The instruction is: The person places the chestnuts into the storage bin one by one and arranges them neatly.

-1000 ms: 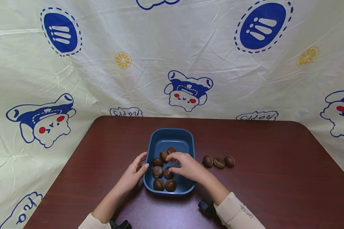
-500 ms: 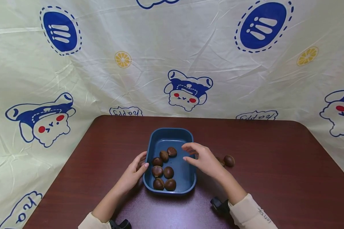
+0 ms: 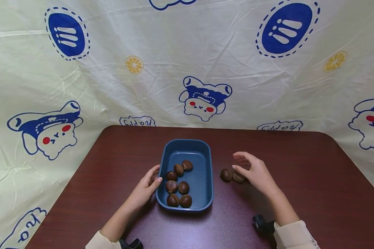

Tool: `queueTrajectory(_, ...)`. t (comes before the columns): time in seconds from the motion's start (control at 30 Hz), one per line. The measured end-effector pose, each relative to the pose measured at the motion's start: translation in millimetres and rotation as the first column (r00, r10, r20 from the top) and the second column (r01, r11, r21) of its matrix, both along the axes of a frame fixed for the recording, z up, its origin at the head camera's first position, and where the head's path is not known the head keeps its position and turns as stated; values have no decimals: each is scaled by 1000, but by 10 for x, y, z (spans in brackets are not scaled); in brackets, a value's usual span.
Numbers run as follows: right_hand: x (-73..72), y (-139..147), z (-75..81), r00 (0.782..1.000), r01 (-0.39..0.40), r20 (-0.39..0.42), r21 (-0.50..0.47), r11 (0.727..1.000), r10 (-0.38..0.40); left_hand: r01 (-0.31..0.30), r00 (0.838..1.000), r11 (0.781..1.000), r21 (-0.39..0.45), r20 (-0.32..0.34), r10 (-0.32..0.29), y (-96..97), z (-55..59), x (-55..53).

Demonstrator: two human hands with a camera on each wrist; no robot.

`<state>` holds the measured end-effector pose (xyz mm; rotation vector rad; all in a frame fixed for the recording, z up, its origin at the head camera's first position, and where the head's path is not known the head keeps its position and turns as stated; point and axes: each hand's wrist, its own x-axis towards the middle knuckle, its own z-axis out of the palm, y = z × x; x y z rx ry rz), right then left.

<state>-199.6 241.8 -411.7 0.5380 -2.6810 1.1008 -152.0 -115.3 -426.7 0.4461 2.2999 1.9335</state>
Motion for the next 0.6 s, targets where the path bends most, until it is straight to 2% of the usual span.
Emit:
queueTrajectory(0.17, 7, 229, -114, 997, 73, 28, 12, 997, -74, 4, 1000, 1000, -3, -5, -4, -22, -173, -76)
queueTrajectory(0.27, 13, 322, -184, 994, 99, 49, 31, 995, -101, 4, 1000, 1000, -14, -9, -4, -27, -200, -88)
queueTrajectory(0.33, 8, 364, -230, 992, 108, 66, 47, 993, -111, 5, 1000, 1000, -7, -5, -5, -25, -181, -82)
queueTrajectory(0.6, -39, 444, -360, 979, 92, 173, 82, 992, -106, 2, 1000, 1000, -25, 6, -2, 8, 77, 33)
